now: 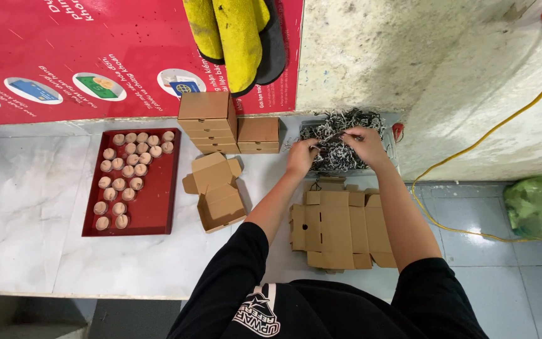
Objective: Packing small spherical objects into individual boxes with protective filler material.
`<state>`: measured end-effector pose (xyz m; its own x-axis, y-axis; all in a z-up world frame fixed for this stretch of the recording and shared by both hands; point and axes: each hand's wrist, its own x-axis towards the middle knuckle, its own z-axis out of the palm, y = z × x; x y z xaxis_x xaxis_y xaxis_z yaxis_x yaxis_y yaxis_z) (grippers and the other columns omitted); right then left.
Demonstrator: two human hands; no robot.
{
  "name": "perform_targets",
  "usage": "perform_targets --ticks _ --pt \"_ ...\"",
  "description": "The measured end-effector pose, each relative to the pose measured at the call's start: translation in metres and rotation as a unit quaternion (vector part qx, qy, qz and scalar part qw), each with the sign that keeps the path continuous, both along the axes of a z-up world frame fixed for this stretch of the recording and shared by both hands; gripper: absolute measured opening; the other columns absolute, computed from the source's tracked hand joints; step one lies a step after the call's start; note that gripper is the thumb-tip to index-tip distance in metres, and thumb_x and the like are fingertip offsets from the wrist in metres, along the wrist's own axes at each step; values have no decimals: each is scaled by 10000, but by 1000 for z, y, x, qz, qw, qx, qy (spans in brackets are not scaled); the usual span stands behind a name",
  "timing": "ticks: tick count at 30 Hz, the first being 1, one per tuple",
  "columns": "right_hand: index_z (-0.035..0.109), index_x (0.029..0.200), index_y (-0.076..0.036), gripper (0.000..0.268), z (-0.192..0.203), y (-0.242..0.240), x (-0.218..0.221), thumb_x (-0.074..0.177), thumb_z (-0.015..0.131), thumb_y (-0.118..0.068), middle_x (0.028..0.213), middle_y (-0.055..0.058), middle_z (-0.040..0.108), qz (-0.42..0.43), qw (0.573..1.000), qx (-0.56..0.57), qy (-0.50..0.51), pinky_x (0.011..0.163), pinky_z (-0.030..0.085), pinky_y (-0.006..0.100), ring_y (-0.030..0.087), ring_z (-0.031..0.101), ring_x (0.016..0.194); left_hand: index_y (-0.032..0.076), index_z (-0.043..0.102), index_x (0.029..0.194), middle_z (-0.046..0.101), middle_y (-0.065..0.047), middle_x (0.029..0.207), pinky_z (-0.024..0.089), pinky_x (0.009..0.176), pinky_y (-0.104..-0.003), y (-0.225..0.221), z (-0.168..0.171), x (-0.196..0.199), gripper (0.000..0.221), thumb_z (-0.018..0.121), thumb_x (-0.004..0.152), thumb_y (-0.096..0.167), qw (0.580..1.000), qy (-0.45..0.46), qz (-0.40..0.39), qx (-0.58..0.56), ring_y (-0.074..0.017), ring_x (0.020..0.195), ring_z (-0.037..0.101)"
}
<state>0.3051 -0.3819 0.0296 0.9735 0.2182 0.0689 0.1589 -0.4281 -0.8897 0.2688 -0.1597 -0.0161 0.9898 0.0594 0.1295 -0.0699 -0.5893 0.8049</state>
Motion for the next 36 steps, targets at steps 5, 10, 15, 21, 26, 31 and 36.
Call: perform_targets --ticks 5,10,15,21,26,31,36 --pt "773 1025 -31 152 14 4 -3 925 759 -146 856 19 749 -34 993 97 61 716 512 261 81 658 778 105 759 1104 764 -159 986 570 807 -399 6 -15 5 259 790 847 110 998 14 -20 -60 -328 863 736" --pt "753 980 -4 120 18 6 -2 971 774 -122 869 3 671 -19 992 123 26 708 441 279 85 545 789 74 776 1107 748 -164 1013 548 876 -431 3 46 -14 462 813 687 263 979 -178 4 103 -350 920 711" --pt "743 985 -14 76 38 13 -6 955 755 -84 1013 1 681 28 990 138 -24 784 480 269 81 605 888 -18 680 1200 724 -232 1094 454 959 -457 -16 50 -14 492 780 812 266 954 -295 -52 22 -396 1000 674" --pt "595 989 -36 73 62 16 -10 1037 616 -86 1086 35 732 18 974 218 56 690 495 280 137 708 879 130 766 979 715 -160 856 480 996 -450 -17 -12 1 84 704 922 143 983 -45 -99 149 -352 883 698" --pt "484 1033 -96 72 110 20 -18 1100 500 -76 1068 113 749 59 953 296 34 712 547 316 180 736 927 127 745 836 722 -130 787 411 1096 -451 -13 -54 7 108 648 823 81 966 -50 -132 216 -310 846 706" --pt "514 1088 -94 69 132 26 -23 1128 462 -74 1029 105 716 55 941 333 28 735 553 338 181 717 962 75 660 1114 688 -176 1088 356 1098 -476 -6 21 -23 275 693 869 197 981 -61 -108 147 -336 1088 640" --pt "545 1074 -83 65 132 38 -33 1120 500 -89 1036 83 726 54 947 313 40 747 534 320 170 702 947 89 186 1605 394 -196 1557 343 1189 -485 -4 79 -38 927 769 917 303 939 -245 -92 -221 -358 1401 469"
